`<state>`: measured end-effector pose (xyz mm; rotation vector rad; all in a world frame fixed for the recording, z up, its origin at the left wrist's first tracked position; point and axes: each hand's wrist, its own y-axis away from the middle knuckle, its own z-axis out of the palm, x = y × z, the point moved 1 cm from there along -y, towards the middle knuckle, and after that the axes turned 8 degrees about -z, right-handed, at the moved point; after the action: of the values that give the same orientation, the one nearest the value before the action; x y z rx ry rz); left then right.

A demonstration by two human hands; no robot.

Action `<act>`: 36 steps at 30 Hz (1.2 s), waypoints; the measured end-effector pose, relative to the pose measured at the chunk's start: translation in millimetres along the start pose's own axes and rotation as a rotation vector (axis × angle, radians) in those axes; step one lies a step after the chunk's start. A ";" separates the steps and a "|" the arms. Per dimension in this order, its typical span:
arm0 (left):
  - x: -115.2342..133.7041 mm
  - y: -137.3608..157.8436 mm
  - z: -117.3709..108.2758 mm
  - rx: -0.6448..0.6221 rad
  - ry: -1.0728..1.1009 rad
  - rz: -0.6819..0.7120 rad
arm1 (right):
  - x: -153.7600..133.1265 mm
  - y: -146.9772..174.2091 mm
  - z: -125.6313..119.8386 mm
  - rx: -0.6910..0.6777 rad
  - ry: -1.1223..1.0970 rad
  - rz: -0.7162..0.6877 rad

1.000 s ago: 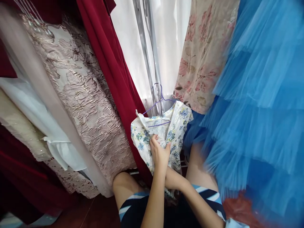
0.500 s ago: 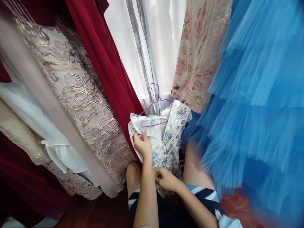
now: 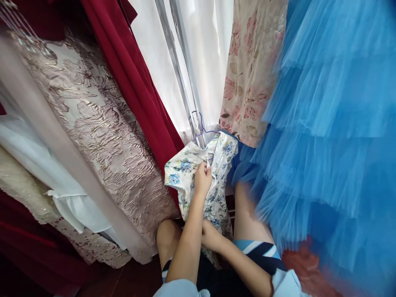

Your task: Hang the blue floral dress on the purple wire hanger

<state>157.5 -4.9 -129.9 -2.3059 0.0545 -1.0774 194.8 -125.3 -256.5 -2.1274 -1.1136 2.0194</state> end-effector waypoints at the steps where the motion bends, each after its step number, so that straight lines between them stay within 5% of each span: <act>1: -10.1 -0.8 -4.8 0.004 0.054 -0.019 | 4.2 -1.9 -5.5 -0.001 -0.030 -0.002; 9: -49.2 6.9 -23.8 0.020 0.377 -0.156 | 36.8 -53.9 -93.1 0.632 0.207 0.193; 13: -49.9 10.5 -17.4 0.005 0.398 -0.170 | 50.0 -77.9 -121.8 0.544 0.486 0.334; 20: -45.4 15.5 -6.9 -0.060 0.417 -0.201 | 62.6 -100.6 -139.2 0.434 0.654 0.421; 29: -65.9 38.6 -1.2 -0.083 0.444 -0.214 | 56.2 -109.5 -132.0 0.394 0.729 0.342; 36: -92.4 66.5 1.4 -0.144 0.150 -0.091 | 35.6 -72.2 -106.2 0.309 0.578 0.223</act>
<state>109.9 -34.0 -229.2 -2.3697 0.0895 -1.3309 250.3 -5.8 -236.1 -2.4886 -0.4687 1.3544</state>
